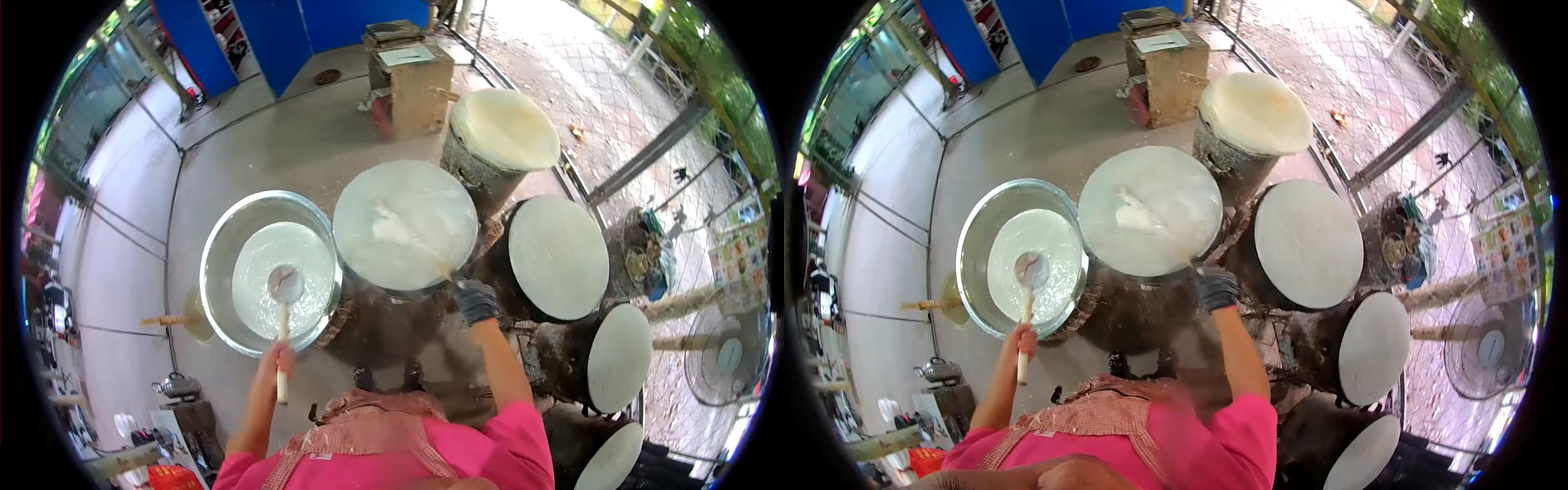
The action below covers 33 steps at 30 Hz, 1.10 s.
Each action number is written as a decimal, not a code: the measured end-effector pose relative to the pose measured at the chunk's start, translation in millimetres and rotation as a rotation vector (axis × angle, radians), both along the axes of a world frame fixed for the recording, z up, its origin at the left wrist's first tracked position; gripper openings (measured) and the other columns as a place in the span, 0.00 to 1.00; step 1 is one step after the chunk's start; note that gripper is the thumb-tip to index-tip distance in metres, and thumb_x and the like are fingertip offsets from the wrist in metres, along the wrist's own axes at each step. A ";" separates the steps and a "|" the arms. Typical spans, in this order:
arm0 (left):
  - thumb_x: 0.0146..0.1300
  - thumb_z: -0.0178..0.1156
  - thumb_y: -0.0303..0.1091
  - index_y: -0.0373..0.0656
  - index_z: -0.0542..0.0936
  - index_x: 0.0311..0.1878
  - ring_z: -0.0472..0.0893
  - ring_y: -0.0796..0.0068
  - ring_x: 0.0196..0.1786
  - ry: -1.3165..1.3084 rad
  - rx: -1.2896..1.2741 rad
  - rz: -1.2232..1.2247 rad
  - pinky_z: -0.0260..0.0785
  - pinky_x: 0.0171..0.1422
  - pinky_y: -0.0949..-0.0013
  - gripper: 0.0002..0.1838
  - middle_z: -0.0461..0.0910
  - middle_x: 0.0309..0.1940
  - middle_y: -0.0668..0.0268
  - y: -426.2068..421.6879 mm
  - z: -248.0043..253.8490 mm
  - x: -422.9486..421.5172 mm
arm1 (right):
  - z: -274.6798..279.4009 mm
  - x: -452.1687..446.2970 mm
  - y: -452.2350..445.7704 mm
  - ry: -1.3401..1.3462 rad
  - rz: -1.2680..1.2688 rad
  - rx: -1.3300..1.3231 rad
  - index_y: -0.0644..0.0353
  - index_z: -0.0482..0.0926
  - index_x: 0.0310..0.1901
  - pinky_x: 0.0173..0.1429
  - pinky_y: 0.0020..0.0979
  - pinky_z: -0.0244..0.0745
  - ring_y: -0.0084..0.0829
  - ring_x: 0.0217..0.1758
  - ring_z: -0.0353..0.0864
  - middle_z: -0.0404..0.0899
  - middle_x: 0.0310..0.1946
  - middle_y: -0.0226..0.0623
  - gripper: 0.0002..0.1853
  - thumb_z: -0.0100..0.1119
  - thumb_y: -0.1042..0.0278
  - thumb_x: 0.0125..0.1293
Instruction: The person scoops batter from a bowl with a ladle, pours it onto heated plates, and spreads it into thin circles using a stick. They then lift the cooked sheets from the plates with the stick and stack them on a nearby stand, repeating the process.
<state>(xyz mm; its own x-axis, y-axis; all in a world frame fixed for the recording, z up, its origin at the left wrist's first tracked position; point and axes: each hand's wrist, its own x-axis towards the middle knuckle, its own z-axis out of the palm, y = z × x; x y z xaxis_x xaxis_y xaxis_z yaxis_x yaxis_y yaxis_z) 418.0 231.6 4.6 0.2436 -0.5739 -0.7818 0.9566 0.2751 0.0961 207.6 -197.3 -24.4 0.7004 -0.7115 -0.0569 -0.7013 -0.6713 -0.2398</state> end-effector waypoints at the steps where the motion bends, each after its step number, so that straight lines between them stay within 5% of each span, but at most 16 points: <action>1: 0.59 0.45 0.29 0.49 0.63 0.30 0.55 0.87 0.09 -0.126 0.035 -0.061 0.47 0.08 0.82 0.04 0.55 0.11 0.76 -19.7 2.2 8.7 | 8.8 -10.2 -0.9 0.025 0.005 0.039 0.53 0.79 0.29 0.31 0.41 0.71 0.45 0.28 0.76 0.76 0.23 0.45 0.19 0.43 0.48 0.57; 4: 0.58 0.46 0.24 0.49 0.60 0.30 0.56 0.87 0.09 -0.120 -0.008 -0.055 0.47 0.09 0.83 0.07 0.55 0.10 0.76 -78.7 9.2 28.5 | -75.9 -27.2 -1.2 0.037 -0.270 -0.058 0.52 0.79 0.28 0.31 0.41 0.71 0.43 0.27 0.77 0.76 0.22 0.44 0.19 0.43 0.48 0.57; 5: 0.58 0.46 0.24 0.49 0.59 0.29 0.56 0.87 0.09 -0.173 -0.013 -0.107 0.48 0.09 0.82 0.08 0.56 0.10 0.76 -98.6 12.0 33.3 | -72.0 -30.8 13.8 -0.083 -0.129 -0.208 0.52 0.78 0.27 0.29 0.40 0.71 0.42 0.26 0.77 0.76 0.21 0.44 0.19 0.43 0.47 0.57; 8: 0.57 0.46 0.23 0.50 0.58 0.30 0.56 0.86 0.09 -0.146 -0.052 -0.105 0.47 0.09 0.82 0.09 0.56 0.11 0.75 -145.0 11.2 37.5 | -11.4 -33.1 35.6 0.184 -0.239 0.006 0.54 0.78 0.26 0.31 0.41 0.72 0.41 0.26 0.77 0.77 0.23 0.44 0.16 0.45 0.52 0.56; 12: 0.54 0.46 0.21 0.53 0.59 0.36 0.56 0.84 0.11 -0.442 0.120 -0.232 0.48 0.10 0.80 0.13 0.58 0.16 0.70 -186.1 25.2 9.3 | -63.7 -71.5 46.2 0.125 -0.457 0.066 0.60 0.76 0.33 0.29 0.42 0.71 0.43 0.25 0.77 0.77 0.23 0.46 0.19 0.45 0.52 0.56; 16: 0.55 0.48 0.28 0.47 0.58 0.37 0.57 0.80 0.11 -0.578 0.119 -0.343 0.51 0.11 0.77 0.10 0.57 0.16 0.69 -227.5 -11.4 -12.1 | -71.4 -39.4 126.7 0.002 -0.110 -0.139 0.57 0.75 0.28 0.25 0.39 0.68 0.38 0.21 0.74 0.72 0.16 0.43 0.13 0.46 0.57 0.56; 18: 0.58 0.47 0.33 0.47 0.60 0.34 0.56 0.82 0.10 -0.130 -0.052 -0.265 0.49 0.11 0.79 0.07 0.55 0.12 0.71 -214.8 11.1 -10.9 | -90.0 -33.8 141.9 -0.184 0.000 -0.205 0.54 0.74 0.26 0.18 0.36 0.66 0.32 0.15 0.71 0.69 0.13 0.34 0.11 0.45 0.60 0.58; 20: 0.60 0.48 0.44 0.47 0.62 0.23 0.53 0.84 0.08 -0.004 -0.258 -0.340 0.45 0.09 0.80 0.15 0.51 0.07 0.74 -146.7 22.7 0.6 | -69.7 -50.3 161.8 -0.077 0.122 -0.642 0.52 0.72 0.24 0.15 0.35 0.63 0.30 0.12 0.67 0.67 0.12 0.31 0.12 0.43 0.58 0.60; 21: 0.61 0.47 0.43 0.54 0.62 0.34 0.54 0.84 0.08 -0.262 -0.151 -0.332 0.45 0.09 0.80 0.07 0.53 0.09 0.74 -109.1 37.4 -16.3 | -60.0 -47.8 162.7 -0.067 0.161 -0.766 0.51 0.72 0.24 0.14 0.34 0.62 0.29 0.11 0.66 0.66 0.12 0.30 0.13 0.43 0.57 0.61; 22: 0.61 0.47 0.42 0.61 0.62 0.46 0.54 0.83 0.08 -0.524 -0.038 -0.325 0.45 0.08 0.79 0.10 0.55 0.10 0.74 -77.4 45.5 -29.1 | -50.0 -45.1 163.6 -0.059 0.192 -0.895 0.51 0.71 0.24 0.13 0.33 0.61 0.29 0.11 0.64 0.65 0.12 0.28 0.13 0.42 0.56 0.61; 24: 0.62 0.46 0.42 0.71 0.59 0.47 0.54 0.84 0.08 -0.067 -0.122 -0.260 0.45 0.08 0.80 0.12 0.55 0.11 0.74 -42.1 38.3 -32.2 | -43.9 -39.9 173.2 -0.039 0.145 -1.054 0.50 0.73 0.28 0.13 0.32 0.60 0.28 0.11 0.63 0.64 0.12 0.28 0.12 0.42 0.56 0.62; 25: 0.61 0.45 0.49 0.60 0.58 0.30 0.53 0.84 0.07 0.034 -0.125 -0.293 0.45 0.07 0.80 0.10 0.53 0.08 0.74 -41.2 37.1 -28.0 | -43.8 -38.1 177.6 -0.001 0.085 -1.197 0.50 0.74 0.31 0.13 0.32 0.59 0.27 0.11 0.63 0.63 0.12 0.28 0.12 0.42 0.56 0.63; 26: 0.60 0.44 0.55 0.49 0.57 0.13 0.52 0.84 0.06 0.136 -0.124 -0.325 0.45 0.07 0.80 0.26 0.52 0.06 0.74 -42.0 40.8 -24.2 | -43.7 -36.3 182.0 0.035 0.016 -1.332 0.50 0.75 0.34 0.13 0.32 0.59 0.26 0.11 0.62 0.63 0.13 0.28 0.12 0.42 0.56 0.63; 29: 0.63 0.41 0.50 0.46 0.68 0.27 0.55 0.83 0.08 0.427 -0.388 -0.180 0.48 0.07 0.79 0.18 0.56 0.10 0.72 -33.9 45.8 -17.5 | -4.3 -17.8 180.9 -0.386 0.105 -0.900 0.54 0.76 0.35 0.12 0.32 0.58 0.28 0.11 0.63 0.64 0.13 0.33 0.11 0.45 0.59 0.61; 33: 0.64 0.40 0.46 0.54 0.71 0.45 0.55 0.82 0.09 0.412 -0.537 -0.173 0.50 0.08 0.78 0.14 0.56 0.12 0.72 -12.3 50.3 -12.1 | -6.5 -11.9 184.0 0.228 0.031 -0.637 0.56 0.78 0.25 0.19 0.31 0.65 0.34 0.16 0.71 0.68 0.12 0.36 0.17 0.46 0.53 0.57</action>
